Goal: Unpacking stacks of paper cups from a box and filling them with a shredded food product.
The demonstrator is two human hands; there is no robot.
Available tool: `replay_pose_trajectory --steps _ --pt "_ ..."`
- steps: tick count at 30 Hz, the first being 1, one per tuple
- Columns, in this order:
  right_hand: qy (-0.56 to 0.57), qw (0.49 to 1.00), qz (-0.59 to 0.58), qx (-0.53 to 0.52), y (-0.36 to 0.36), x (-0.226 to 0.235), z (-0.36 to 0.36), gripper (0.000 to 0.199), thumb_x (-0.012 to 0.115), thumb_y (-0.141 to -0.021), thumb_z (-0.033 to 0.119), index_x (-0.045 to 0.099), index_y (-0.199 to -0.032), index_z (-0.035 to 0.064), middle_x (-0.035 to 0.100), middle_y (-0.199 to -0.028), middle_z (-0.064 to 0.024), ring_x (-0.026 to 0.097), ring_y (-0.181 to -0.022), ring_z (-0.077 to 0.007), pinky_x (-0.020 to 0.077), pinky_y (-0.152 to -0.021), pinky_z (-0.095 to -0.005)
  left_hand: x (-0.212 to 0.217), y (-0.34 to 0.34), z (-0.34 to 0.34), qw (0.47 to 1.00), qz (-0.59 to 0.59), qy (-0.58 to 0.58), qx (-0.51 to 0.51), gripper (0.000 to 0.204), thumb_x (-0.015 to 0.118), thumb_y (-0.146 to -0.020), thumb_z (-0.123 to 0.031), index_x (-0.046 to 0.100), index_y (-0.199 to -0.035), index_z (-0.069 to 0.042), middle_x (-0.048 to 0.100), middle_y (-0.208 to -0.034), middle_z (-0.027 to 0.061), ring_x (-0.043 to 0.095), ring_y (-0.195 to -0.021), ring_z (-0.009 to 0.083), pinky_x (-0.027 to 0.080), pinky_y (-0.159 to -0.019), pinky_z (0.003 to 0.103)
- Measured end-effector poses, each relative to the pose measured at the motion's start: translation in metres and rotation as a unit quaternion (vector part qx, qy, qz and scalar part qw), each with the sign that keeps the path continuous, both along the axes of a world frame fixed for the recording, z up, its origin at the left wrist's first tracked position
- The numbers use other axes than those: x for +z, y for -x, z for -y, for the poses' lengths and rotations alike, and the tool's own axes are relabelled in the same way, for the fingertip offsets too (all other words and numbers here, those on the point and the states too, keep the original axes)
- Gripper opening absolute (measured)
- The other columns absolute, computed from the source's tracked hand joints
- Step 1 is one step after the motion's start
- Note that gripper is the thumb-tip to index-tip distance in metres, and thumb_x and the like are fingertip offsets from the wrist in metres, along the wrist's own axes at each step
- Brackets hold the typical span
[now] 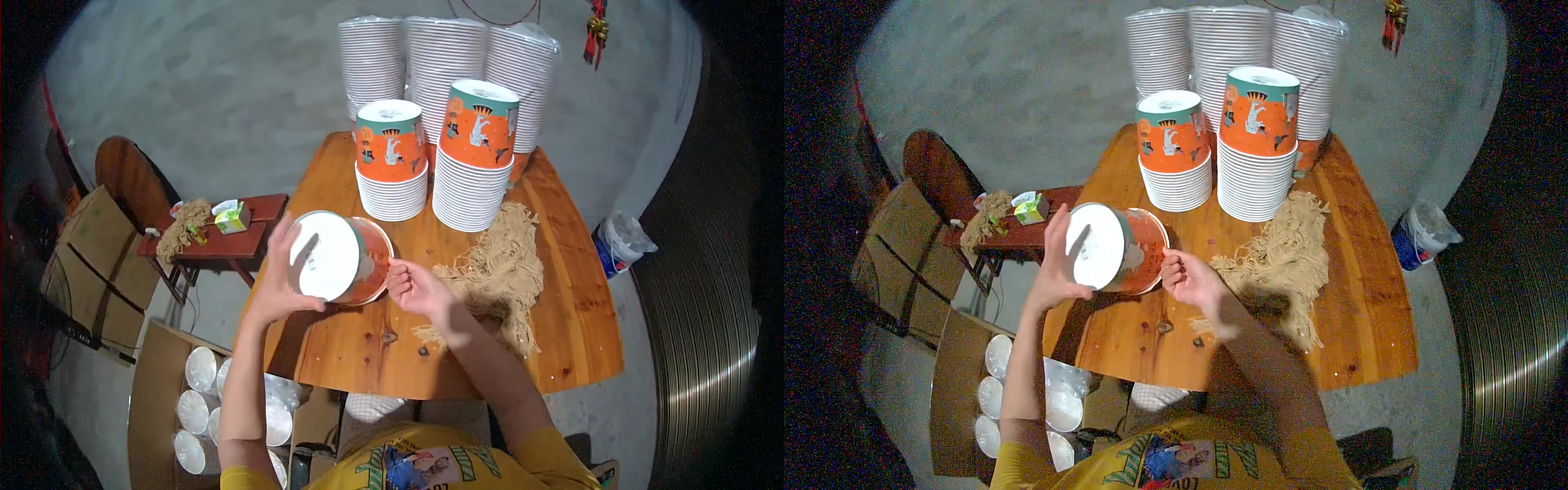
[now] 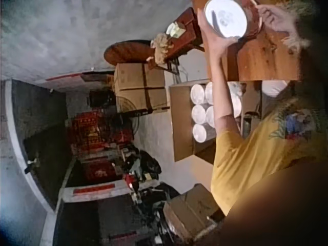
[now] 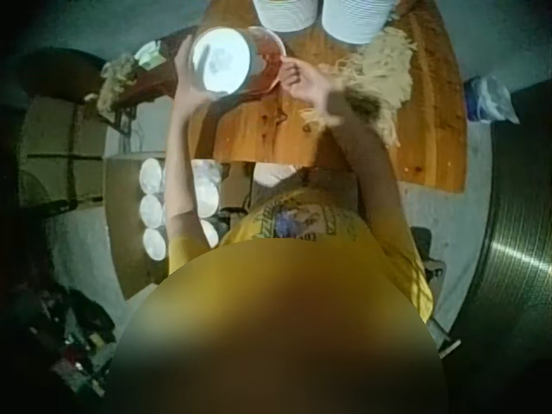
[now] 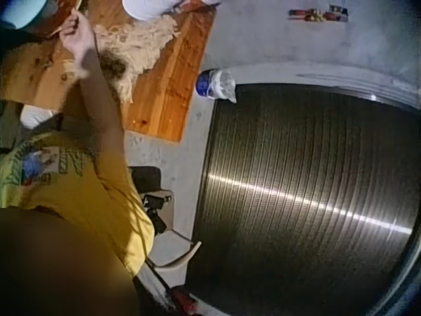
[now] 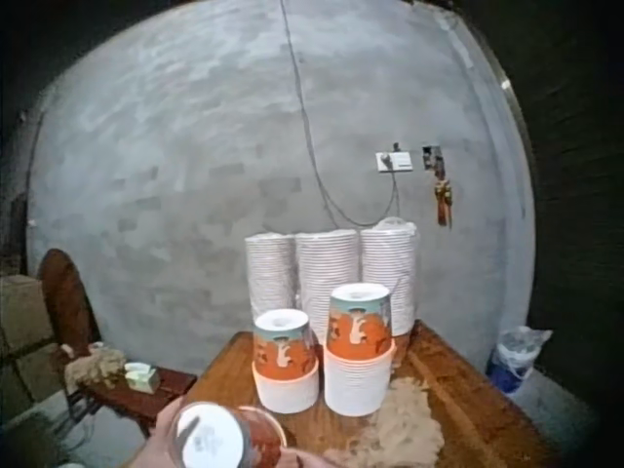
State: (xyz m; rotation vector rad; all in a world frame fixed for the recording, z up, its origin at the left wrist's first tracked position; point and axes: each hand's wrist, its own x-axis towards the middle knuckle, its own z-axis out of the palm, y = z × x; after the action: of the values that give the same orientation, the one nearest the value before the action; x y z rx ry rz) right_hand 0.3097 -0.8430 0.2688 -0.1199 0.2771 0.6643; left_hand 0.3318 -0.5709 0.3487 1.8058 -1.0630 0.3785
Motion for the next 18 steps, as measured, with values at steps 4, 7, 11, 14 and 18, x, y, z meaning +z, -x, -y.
replay_pose_trajectory --steps 4,7,11,14,18 --pt "0.030 0.999 -0.017 -0.012 -0.019 -0.016 -0.014 0.021 0.058 -0.091 0.019 0.048 -0.074 0.0115 0.050 -0.061 0.0048 0.046 -0.050 -0.0063 0.0363 -0.041 -0.0181 0.013 -0.007 -0.002 0.991 0.027 -0.118 0.061 0.105 0.084 -0.052 -0.049 0.036 -0.140 -0.017 0.019 -0.148 0.0218 0.020 -0.136 0.0412 0.027 -0.108 0.049" --pt "0.052 0.998 -0.020 -0.010 -0.034 -0.023 -0.016 0.023 0.057 -0.091 0.019 0.049 -0.072 0.0118 0.050 -0.060 0.0049 0.046 -0.050 -0.0062 0.0369 -0.041 -0.0181 0.032 -0.005 0.006 0.964 0.100 -0.222 0.107 0.101 0.084 -0.053 -0.048 0.039 -0.138 -0.017 0.020 -0.147 0.0224 0.022 -0.135 0.0417 0.029 -0.107 0.049" --pt "0.148 0.989 0.027 -0.008 -0.052 -0.030 -0.021 0.018 0.055 -0.092 0.019 0.054 -0.076 0.0094 0.054 -0.064 0.0038 0.048 -0.053 -0.0063 0.0392 -0.044 -0.0177 0.033 -0.006 0.015 0.937 0.118 -0.288 0.160 0.086 0.083 -0.055 -0.040 0.049 -0.131 -0.015 0.023 -0.146 0.0238 0.026 -0.132 0.0427 0.033 -0.104 0.049" --pt "0.351 0.924 0.132 -0.073 -0.055 -0.008 -0.031 0.009 0.054 -0.091 0.017 0.055 -0.085 0.0097 0.057 -0.071 0.0019 0.049 -0.056 -0.0058 0.0411 -0.046 -0.0188 0.026 -0.015 0.009 0.930 0.104 -0.275 0.220 0.077 0.081 -0.058 -0.037 0.054 -0.126 -0.013 0.030 -0.142 0.0247 0.033 -0.128 0.0422 0.035 -0.103 0.047" --pt "0.464 0.842 0.222 -0.162 -0.067 0.019 -0.010 0.017 0.051 -0.090 0.013 0.053 -0.106 0.0066 0.061 -0.079 -0.0024 0.053 -0.058 -0.0083 0.0446 -0.049 -0.0205 0.023 -0.032 0.014 0.936 0.079 -0.271 0.210 0.073 0.080 -0.060 -0.038 0.055 -0.124 -0.013 0.032 -0.141 0.0243 0.035 -0.126 0.0413 0.036 -0.102 0.048"
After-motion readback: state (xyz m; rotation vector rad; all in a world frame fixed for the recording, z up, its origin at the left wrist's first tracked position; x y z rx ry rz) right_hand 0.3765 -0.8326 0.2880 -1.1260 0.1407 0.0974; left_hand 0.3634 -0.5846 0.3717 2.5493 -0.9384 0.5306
